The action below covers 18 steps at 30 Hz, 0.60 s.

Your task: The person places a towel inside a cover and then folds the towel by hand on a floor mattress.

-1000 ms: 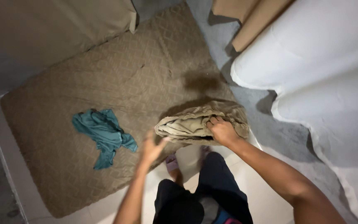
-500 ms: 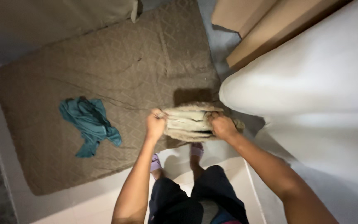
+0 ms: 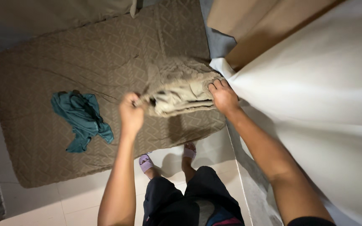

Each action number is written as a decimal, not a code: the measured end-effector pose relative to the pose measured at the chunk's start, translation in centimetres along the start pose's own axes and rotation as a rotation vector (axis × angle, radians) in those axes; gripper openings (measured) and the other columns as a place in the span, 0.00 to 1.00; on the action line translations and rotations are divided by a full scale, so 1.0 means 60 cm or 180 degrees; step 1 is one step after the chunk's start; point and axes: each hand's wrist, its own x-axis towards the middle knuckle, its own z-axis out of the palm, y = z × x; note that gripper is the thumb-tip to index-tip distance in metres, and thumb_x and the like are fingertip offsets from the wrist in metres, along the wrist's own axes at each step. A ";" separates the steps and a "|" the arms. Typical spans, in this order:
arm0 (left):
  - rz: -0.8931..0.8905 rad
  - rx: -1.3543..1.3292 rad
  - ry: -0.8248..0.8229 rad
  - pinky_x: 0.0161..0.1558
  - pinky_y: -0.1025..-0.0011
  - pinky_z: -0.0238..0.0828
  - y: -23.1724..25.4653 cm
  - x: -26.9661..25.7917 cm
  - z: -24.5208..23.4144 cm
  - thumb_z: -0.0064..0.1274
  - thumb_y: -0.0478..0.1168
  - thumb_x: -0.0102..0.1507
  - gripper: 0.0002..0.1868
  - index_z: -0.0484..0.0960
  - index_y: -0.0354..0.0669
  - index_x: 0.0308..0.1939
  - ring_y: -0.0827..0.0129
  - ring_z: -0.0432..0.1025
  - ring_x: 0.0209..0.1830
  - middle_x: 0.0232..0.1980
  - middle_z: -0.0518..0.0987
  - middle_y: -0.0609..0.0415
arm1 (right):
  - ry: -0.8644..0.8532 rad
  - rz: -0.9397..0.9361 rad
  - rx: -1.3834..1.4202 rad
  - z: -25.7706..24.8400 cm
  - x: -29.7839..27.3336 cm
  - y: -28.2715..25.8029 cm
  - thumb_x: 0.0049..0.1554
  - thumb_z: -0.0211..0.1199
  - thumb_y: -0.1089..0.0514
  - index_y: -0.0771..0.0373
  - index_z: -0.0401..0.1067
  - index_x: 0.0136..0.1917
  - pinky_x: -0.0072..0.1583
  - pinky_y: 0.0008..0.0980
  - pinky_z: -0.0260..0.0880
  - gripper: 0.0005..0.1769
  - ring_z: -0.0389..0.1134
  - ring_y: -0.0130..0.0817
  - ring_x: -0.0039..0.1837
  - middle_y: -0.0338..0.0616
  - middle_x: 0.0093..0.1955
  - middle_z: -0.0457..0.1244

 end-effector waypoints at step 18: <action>-0.1404 0.1511 -0.2316 0.50 0.62 0.75 -0.154 -0.203 0.076 0.62 0.40 0.59 0.11 0.84 0.39 0.43 0.55 0.80 0.46 0.46 0.84 0.43 | -0.2155 0.1781 0.0472 0.125 -0.237 -0.024 0.53 0.59 0.59 0.52 0.78 0.57 0.58 0.53 0.67 0.19 0.68 0.53 0.58 0.53 0.53 0.69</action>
